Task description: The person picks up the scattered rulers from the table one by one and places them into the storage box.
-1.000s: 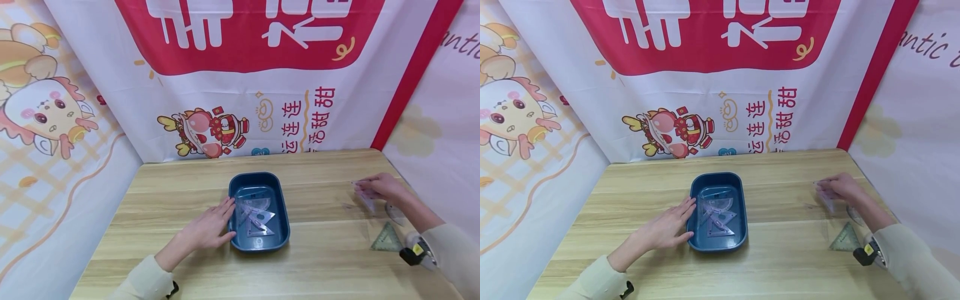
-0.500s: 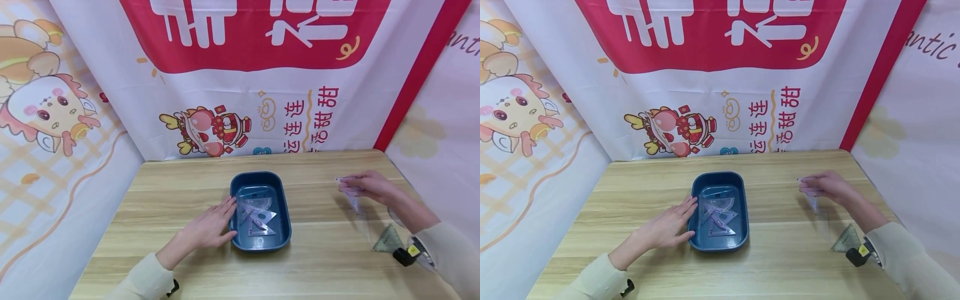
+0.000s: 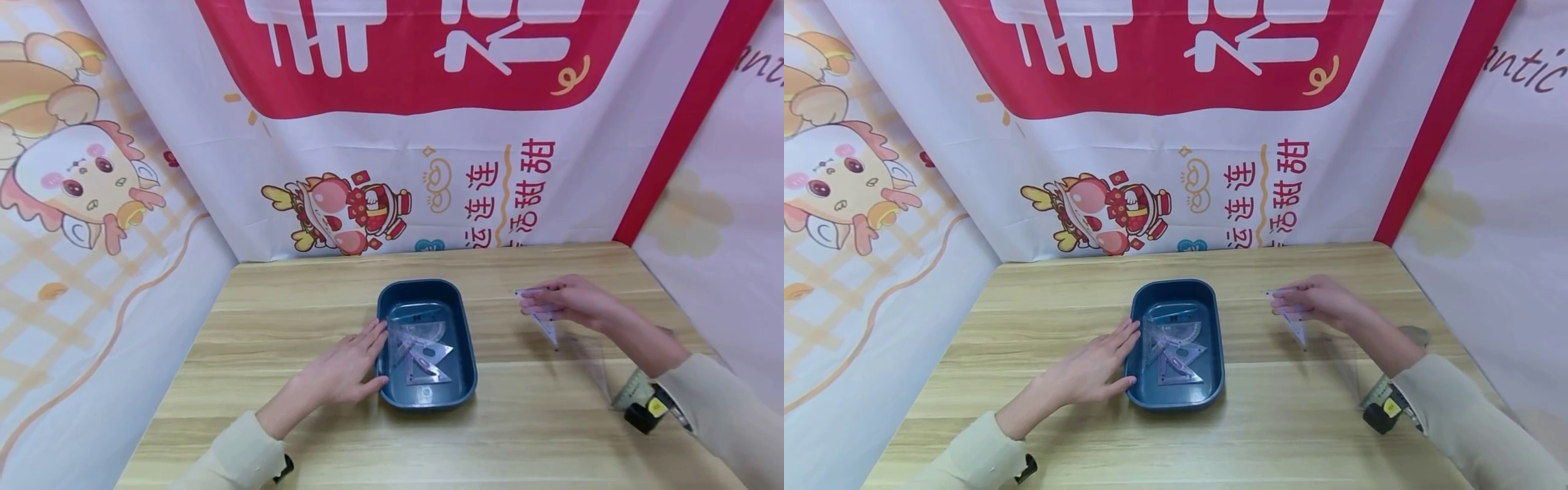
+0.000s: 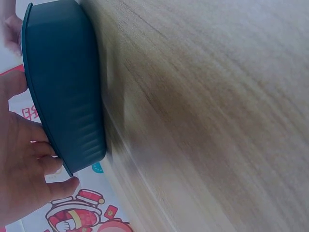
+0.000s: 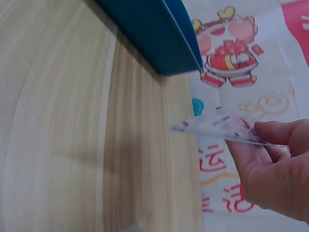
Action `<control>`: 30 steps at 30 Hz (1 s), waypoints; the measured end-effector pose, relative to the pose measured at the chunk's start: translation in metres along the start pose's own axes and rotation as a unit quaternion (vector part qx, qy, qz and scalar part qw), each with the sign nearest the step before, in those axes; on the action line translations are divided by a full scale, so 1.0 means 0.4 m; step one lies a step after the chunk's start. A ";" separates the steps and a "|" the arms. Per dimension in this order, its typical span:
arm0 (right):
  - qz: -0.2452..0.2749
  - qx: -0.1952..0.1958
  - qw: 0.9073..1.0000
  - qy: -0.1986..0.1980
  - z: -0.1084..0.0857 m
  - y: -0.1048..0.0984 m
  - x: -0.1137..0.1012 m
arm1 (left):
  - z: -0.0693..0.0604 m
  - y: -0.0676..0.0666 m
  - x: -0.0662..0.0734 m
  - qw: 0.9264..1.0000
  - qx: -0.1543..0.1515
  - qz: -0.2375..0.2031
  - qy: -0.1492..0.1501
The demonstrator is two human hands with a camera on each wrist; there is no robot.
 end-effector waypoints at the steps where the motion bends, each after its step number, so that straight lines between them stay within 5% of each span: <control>1: -0.008 0.001 1.000 0.004 0.003 0.007 -0.003 | 0.000 0.001 -0.001 1.000 -0.002 0.000 -0.001; 10: -0.060 -0.033 0.998 -0.009 0.041 0.087 -0.037 | -0.001 0.004 0.002 1.000 -0.002 -0.002 0.001; 30: -0.078 -0.092 0.992 -0.027 0.117 0.278 -0.115 | -0.002 -0.002 0.004 1.000 -0.008 -0.001 0.002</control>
Point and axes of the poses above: each hand's wrist, its own z-axis towards the middle knuckle, its own y-axis out of the palm, x = y × z, the point moved 9 cm from there along z, towards the middle knuckle, and after that the axes turned 7 degrees about -y, right-handed, at the moved point
